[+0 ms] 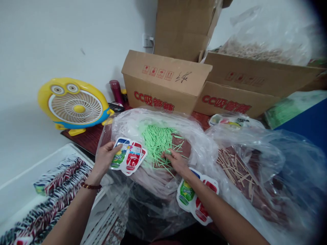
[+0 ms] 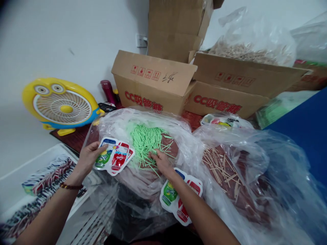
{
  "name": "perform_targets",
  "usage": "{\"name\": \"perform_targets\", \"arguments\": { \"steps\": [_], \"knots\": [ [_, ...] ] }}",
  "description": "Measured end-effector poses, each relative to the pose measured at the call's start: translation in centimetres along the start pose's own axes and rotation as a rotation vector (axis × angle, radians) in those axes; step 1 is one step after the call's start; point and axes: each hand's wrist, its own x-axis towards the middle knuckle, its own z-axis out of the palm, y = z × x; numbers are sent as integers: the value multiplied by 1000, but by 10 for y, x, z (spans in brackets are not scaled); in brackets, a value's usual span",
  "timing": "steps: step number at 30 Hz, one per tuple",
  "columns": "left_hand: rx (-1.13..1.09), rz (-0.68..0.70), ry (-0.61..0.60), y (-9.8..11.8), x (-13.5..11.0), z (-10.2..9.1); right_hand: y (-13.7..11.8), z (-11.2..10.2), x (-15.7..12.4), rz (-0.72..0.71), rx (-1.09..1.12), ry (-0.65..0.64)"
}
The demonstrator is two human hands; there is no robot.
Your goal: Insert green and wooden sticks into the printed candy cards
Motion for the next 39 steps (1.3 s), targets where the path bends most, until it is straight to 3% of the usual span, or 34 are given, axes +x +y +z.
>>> {"name": "perform_targets", "arguments": {
  "steps": [4, 8, 11, 16, 19, 24, 28, 33, 37, 39],
  "knots": [
    [20, 31, 39, 7, -5, -1, 0, -1, 7, 25, 97, 80],
    [-12, 42, 45, 17, -15, 2, -16, -7, 18, 74, 372, 133],
    [-39, -63, -71, 18, -30, 16, -34, -6, 16, 113, 565, 136],
    [-63, -160, -369, 5, -62, 57, -57, 4, 2, 141, 734, 111],
    [-29, -118, -405, -2, -70, 78, -59, 7, -7, 121, 580, 62],
    [41, -118, -447, -5, -69, 92, -59, 3, -21, -71, -131, -61],
    [169, -70, -479, -7, -67, 98, -53, 3, -26, -135, -442, -59],
    [357, 115, -480, -8, -71, 102, -45, -1, -27, -157, -383, -69],
    [323, 117, -531, -4, -77, 104, -50, -11, -33, 0, -136, -117],
    [318, 119, -551, -3, -78, 104, -53, -16, -36, 4, -97, -130]
  ]
}}
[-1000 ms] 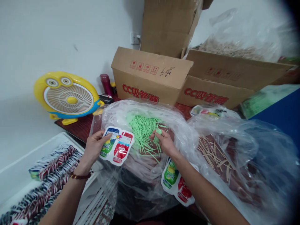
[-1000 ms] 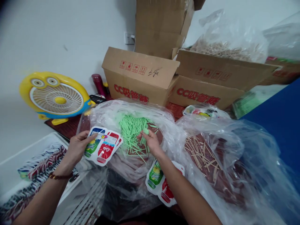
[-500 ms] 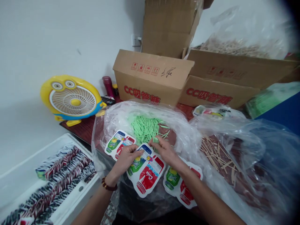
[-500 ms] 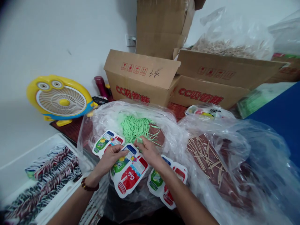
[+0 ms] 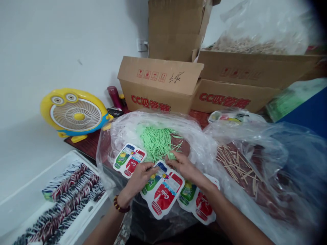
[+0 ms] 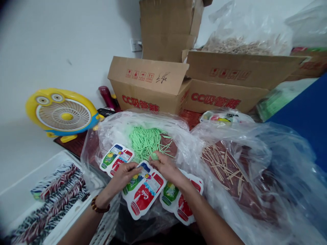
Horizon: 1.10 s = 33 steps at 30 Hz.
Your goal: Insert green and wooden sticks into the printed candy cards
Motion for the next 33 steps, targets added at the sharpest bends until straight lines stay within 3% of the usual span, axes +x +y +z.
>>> {"name": "perform_targets", "arguments": {
  "steps": [3, 9, 14, 20, 24, 27, 30, 33],
  "knots": [
    [-17, 17, -8, 1, -3, 0, -4, -4, -3, -21, 61, 55],
    [-54, 42, -81, -1, -11, 4, -21, 3, -7, -20, 647, 298],
    [-128, 7, -92, -1, -11, 18, -30, 18, -13, -33, 817, 346],
    [-204, -8, -69, 2, -7, 28, -27, 26, -23, 62, 903, 279],
    [-321, -32, -84, -1, -3, 27, -25, 23, -26, 175, 857, 142],
    [-417, -39, -85, -4, -1, 26, -29, 18, -22, 134, 859, 92],
    [-461, -39, -66, -6, 1, 26, -36, 14, -16, 89, 877, 124],
    [-504, -34, -54, -6, 3, 26, -42, 13, -10, 82, 745, 106]
  ]
}}
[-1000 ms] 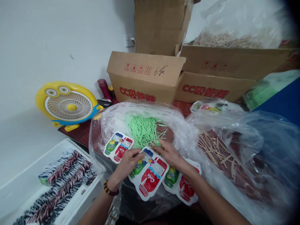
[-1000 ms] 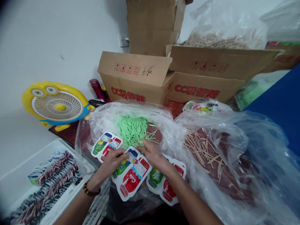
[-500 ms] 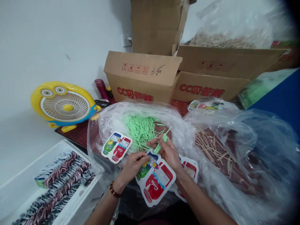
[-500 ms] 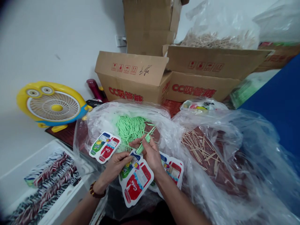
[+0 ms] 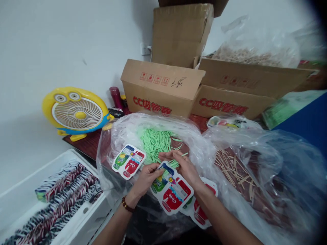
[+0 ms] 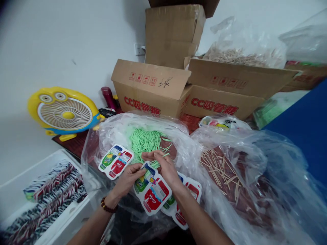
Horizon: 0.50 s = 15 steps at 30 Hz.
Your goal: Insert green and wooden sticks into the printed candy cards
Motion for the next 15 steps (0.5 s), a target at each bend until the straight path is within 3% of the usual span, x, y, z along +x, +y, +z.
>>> {"name": "perform_targets", "arguments": {
  "steps": [6, 10, 15],
  "knots": [
    [-84, -13, -38, 3, 2, 0, 6, -1, 16, 29, -389, -180],
    [-68, 39, -7, 5, 2, -4, -5, -2, 26, 42, -624, -264],
    [-79, 122, 58, 3, 3, -12, -19, -13, 47, -49, -704, -145]
  ]
}}
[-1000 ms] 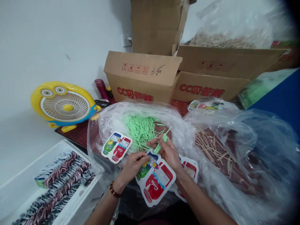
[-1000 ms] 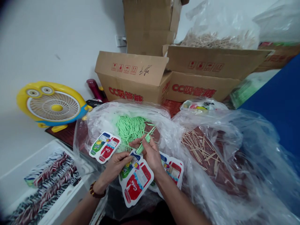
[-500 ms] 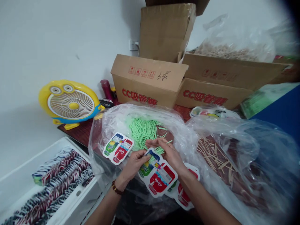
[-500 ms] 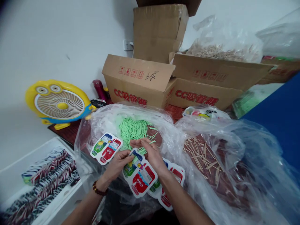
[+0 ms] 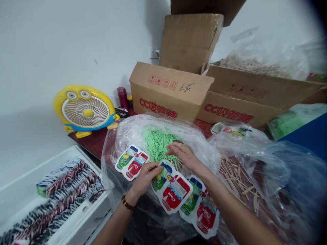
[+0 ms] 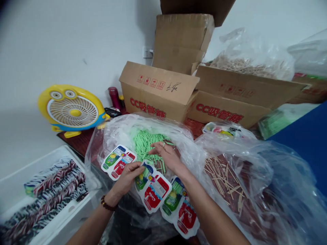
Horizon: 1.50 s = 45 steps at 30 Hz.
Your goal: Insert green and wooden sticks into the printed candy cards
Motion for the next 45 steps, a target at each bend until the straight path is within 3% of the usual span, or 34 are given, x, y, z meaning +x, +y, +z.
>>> {"name": "perform_targets", "arguments": {
  "steps": [3, 6, 11, 16, 22, 27, 37, 45],
  "knots": [
    [-14, 2, 36, 0, 1, -4, 17, -6, 11, 46, -188, -56],
    [-70, 7, 71, 1, 2, -6, 22, -9, 11, 8, -182, -21],
    [-102, 36, 96, 3, 3, 1, -8, -13, -14, -6, -204, -151],
    [-178, 47, 94, 10, 4, 18, -30, -17, -33, -26, -201, -143],
    [-207, 35, 5, 27, -1, 30, -31, -26, -44, -62, -277, -124],
    [-20, -75, -156, 36, -2, 45, -33, -41, -56, -94, -249, -78],
    [74, -54, -115, 30, 0, 74, -28, -67, -73, -141, -344, -46],
    [22, -131, -222, 41, 2, 96, -19, -88, -87, -115, -367, -36]
  ]
}}
